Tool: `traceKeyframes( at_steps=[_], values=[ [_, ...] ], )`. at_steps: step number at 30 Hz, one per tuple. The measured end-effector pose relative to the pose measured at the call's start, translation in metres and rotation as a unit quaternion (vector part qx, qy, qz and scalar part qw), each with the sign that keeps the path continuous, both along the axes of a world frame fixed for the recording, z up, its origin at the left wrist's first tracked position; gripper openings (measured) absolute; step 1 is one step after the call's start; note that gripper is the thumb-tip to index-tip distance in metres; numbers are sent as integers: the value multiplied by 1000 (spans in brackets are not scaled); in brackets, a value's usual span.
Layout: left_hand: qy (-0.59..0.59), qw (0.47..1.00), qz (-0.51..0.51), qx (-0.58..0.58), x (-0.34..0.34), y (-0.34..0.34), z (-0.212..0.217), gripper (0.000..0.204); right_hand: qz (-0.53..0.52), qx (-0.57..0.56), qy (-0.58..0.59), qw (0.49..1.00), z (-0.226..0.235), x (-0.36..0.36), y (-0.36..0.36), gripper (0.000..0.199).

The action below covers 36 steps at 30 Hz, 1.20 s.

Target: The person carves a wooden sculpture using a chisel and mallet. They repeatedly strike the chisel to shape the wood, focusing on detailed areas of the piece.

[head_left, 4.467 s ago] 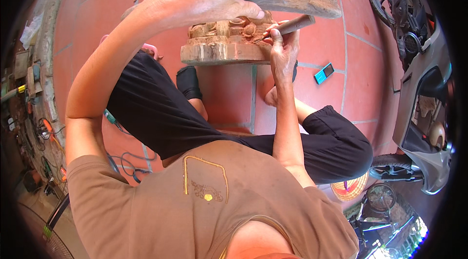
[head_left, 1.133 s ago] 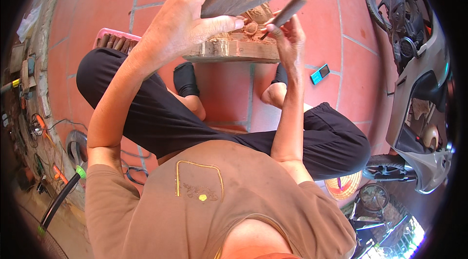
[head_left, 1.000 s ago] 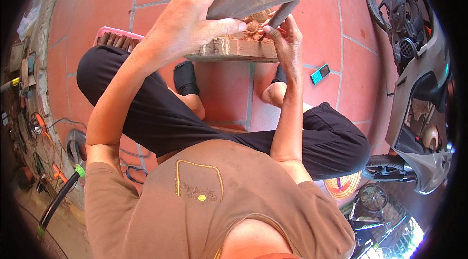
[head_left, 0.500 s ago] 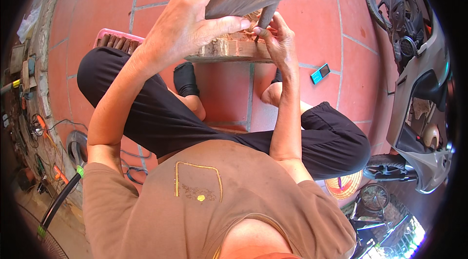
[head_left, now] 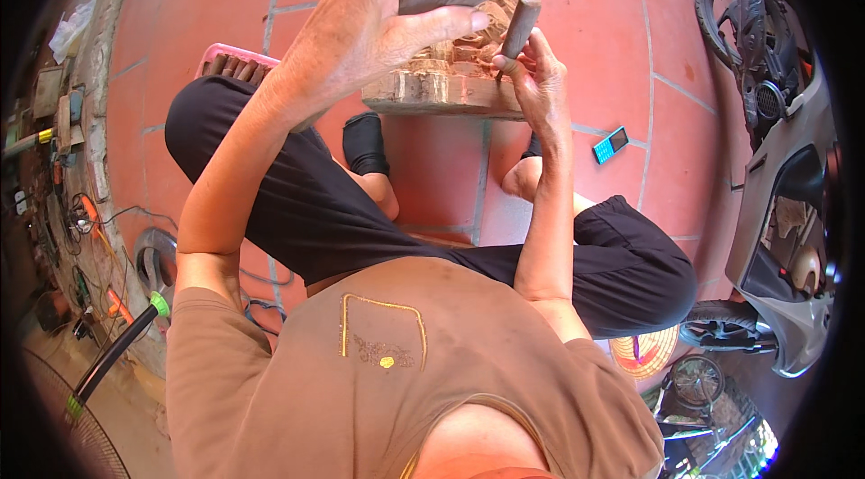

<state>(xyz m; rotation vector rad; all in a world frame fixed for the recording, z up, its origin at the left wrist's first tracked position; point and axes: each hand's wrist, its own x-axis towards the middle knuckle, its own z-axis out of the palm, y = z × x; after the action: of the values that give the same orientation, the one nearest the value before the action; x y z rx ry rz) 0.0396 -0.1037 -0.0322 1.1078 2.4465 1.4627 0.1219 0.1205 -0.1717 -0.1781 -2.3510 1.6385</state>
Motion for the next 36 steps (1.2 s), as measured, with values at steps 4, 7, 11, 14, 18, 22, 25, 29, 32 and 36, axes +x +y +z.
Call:
traceKeyframes(
  at_steps=[4, 7, 11, 14, 18, 22, 25, 29, 32, 36],
  values=[
    [8, 979, 4, -202, -4, 1, -23, 72, -3, 10, -8, 1000, -4, -1, 1, 35],
    [34, 976, 2, -215, -8, -1, -25, 72, -23, 7, -13, 1000, -10, -5, 5, 33],
    [23, 994, 18, -107, -15, -9, -28, 63, -101, 50, 24, 993, -22, -4, 31, 31],
    [-68, 987, 49, -136, -12, -8, -2, 68, -117, -74, 57, 989, -13, 0, 38, 31],
    [-97, 990, 33, -92, -9, -8, 5, 67, -15, -175, 39, 984, -3, -2, 23, 31],
    [-76, 991, 4, -112, -11, -10, -2, 66, 28, -133, 9, 991, -15, -6, 6, 28],
    [-86, 991, -17, -99, -13, -9, -7, 67, 17, -131, 2, 991, -16, -6, -6, 28],
    [-55, 996, -15, -64, -1, -2, 9, 68, 13, -92, -13, 996, -16, -5, -8, 30],
    [-47, 999, -22, -13, -6, -1, 5, 70, 17, -55, 1, 998, -15, -5, -12, 30],
    [-17, 992, -6, -125, -5, -2, -17, 67, 33, -2, 10, 999, -8, -2, -16, 29]
  ],
)
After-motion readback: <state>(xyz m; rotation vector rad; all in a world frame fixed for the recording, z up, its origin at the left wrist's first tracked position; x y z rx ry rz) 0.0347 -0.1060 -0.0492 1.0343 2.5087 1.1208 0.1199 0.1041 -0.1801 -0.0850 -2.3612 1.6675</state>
